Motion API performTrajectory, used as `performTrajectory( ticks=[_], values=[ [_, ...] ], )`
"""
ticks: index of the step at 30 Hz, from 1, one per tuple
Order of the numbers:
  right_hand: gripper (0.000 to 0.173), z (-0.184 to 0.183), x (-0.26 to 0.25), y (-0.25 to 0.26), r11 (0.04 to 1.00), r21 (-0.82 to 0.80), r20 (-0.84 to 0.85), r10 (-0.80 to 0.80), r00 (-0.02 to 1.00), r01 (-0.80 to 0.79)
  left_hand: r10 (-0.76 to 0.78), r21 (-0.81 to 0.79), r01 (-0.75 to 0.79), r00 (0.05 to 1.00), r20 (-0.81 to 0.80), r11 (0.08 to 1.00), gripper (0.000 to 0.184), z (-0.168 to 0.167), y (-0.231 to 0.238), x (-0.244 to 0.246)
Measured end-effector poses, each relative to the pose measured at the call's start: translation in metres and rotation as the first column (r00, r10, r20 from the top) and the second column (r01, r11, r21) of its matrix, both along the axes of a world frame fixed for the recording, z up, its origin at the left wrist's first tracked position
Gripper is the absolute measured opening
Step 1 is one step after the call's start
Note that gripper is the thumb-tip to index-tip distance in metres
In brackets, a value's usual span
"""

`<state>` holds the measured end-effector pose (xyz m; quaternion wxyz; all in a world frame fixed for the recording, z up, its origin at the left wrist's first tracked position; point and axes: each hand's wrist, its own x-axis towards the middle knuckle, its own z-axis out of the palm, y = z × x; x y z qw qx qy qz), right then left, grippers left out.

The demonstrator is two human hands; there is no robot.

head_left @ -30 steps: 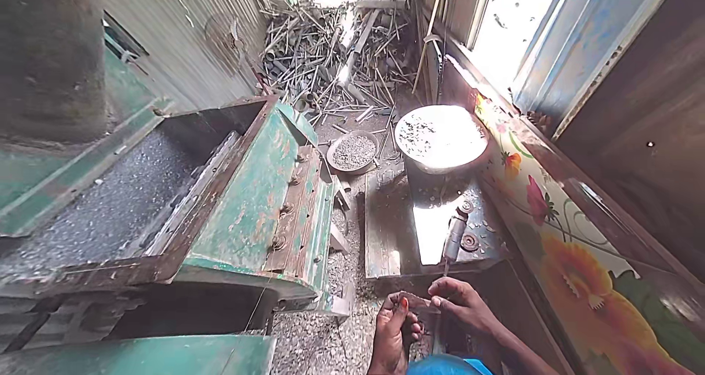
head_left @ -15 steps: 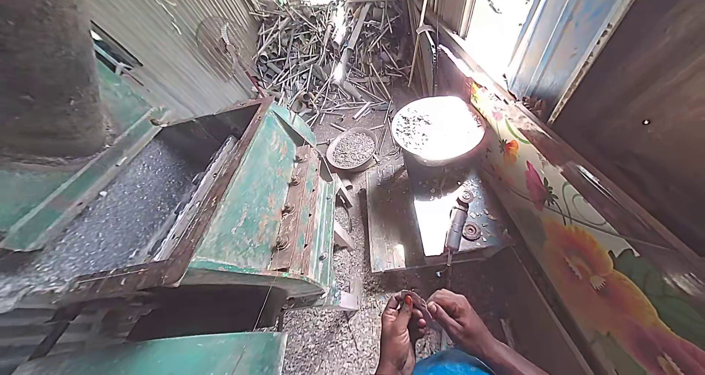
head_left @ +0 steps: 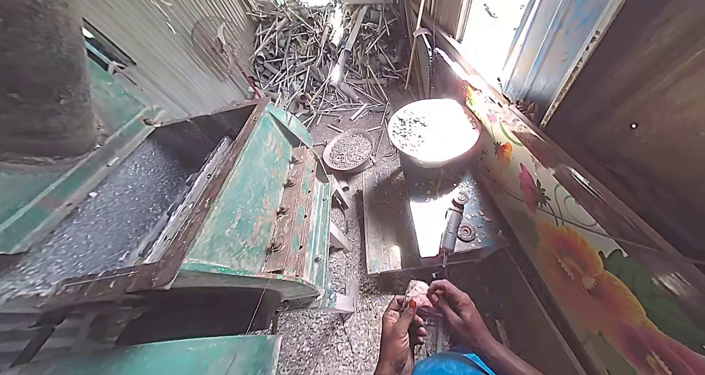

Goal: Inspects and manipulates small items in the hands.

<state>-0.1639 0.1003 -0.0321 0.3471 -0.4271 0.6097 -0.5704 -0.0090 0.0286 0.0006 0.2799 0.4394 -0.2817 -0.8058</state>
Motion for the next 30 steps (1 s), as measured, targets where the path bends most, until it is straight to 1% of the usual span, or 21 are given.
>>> performTrajectory(
  ticks=[3,4,6,8,9,10,11,12,13,14,15,16,17,18,19,20,22,23,24,26,30],
  values=[
    [0.031,-0.009,-0.006,0.005,0.991,0.018,-0.186,0.135,0.973,-0.134,-0.001,-0.017,0.0,0.999,-0.038,1.0,0.006,-0.005,-0.001,0.002],
    [0.032,-0.013,-0.007,0.007,0.99,0.012,-0.261,0.14,0.955,-0.142,-0.01,-0.028,0.009,0.999,-0.041,1.0,0.007,-0.007,-0.001,0.001],
    [0.021,-0.028,-0.01,0.013,0.999,-0.008,-0.382,0.038,0.924,-0.044,-0.01,-0.035,0.009,1.0,-0.021,0.999,0.01,-0.009,0.001,0.0],
    [0.015,-0.052,-0.022,0.021,0.992,0.045,-0.4,-0.089,0.912,0.116,0.026,-0.017,-0.026,1.0,-0.009,1.0,0.017,-0.009,-0.001,-0.001],
    [0.015,-0.067,-0.033,0.029,0.977,0.125,-0.418,-0.106,0.902,0.172,0.049,-0.002,-0.049,0.999,-0.021,0.999,0.019,-0.01,-0.003,0.0],
    [0.017,-0.083,-0.046,0.041,0.951,0.229,-0.469,-0.077,0.88,0.206,0.069,0.021,-0.068,0.997,-0.045,0.997,0.021,-0.011,-0.005,0.002],
    [0.021,-0.097,-0.059,0.056,0.899,0.38,-0.53,0.019,0.848,0.218,0.085,0.049,-0.081,0.994,-0.069,0.995,0.023,-0.012,-0.005,0.003],
    [0.025,-0.107,-0.069,0.071,0.794,0.573,-0.535,0.172,0.827,0.205,0.096,0.076,-0.089,0.992,-0.087,0.993,0.026,-0.012,-0.005,0.004],
    [0.027,-0.115,-0.077,0.084,0.643,0.749,-0.455,0.325,0.829,0.16,0.098,0.097,-0.089,0.99,-0.099,0.991,0.03,-0.011,-0.005,0.005],
    [0.03,-0.123,-0.08,0.096,0.488,0.868,-0.328,0.435,0.839,0.087,0.093,0.111,-0.081,0.99,-0.109,0.99,0.033,-0.01,-0.005,0.006],
    [0.034,-0.127,-0.079,0.107,0.374,0.927,-0.21,0.487,0.848,0.015,0.091,0.122,-0.077,0.989,-0.116,0.99,0.035,-0.01,-0.004,0.007],
    [0.039,-0.132,-0.075,0.116,0.311,0.949,-0.119,0.493,0.862,-0.047,0.096,0.131,-0.08,0.988,-0.124,0.988,0.036,-0.011,-0.005,0.007],
    [0.045,-0.135,-0.071,0.122,0.287,0.954,-0.06,0.469,0.881,-0.087,0.106,0.142,-0.087,0.986,-0.128,0.986,0.036,-0.013,-0.006,0.007],
    [0.05,-0.134,-0.067,0.126,0.289,0.951,-0.026,0.434,0.901,-0.112,0.116,0.155,-0.096,0.985,-0.126,0.983,0.036,-0.014,-0.006,0.006],
    [0.053,-0.132,-0.066,0.128,0.314,0.94,-0.008,0.411,0.912,-0.133,0.123,0.17,-0.101,0.985,-0.123,0.98,0.037,-0.015,-0.007,0.005],
    [0.049,-0.13,-0.067,0.127,0.351,0.923,0.001,0.414,0.91,-0.161,0.128,0.183,-0.104,0.984,-0.122,0.978,0.038,-0.015,-0.008,0.004],
    [0.034,-0.117,-0.072,0.121,0.394,0.878,0.044,0.501,0.864,-0.273,0.13,0.197,-0.101,0.981,-0.142,0.975,0.042,-0.015,-0.009,0.002],
    [0.03,-0.109,-0.075,0.116,0.383,0.86,0.074,0.56,0.825,-0.337,0.128,0.198,-0.095,0.978,-0.164,0.976,0.044,-0.013,-0.011,0.002],
    [0.028,-0.101,-0.076,0.11,0.347,0.859,0.099,0.609,0.787,-0.377,0.123,0.202,-0.084,0.974,-0.19,0.976,0.046,-0.013,-0.011,0.003],
    [0.026,-0.096,-0.078,0.1,0.269,0.877,0.14,0.649,0.748,-0.398,0.11,0.209,-0.054,0.957,-0.268,0.976,0.05,-0.01,-0.013,0.004],
    [0.029,-0.115,-0.072,0.082,0.171,0.95,0.072,0.693,0.717,-0.261,0.081,0.19,0.0,0.905,-0.419,0.982,0.049,-0.006,-0.016,0.0]
  ],
)
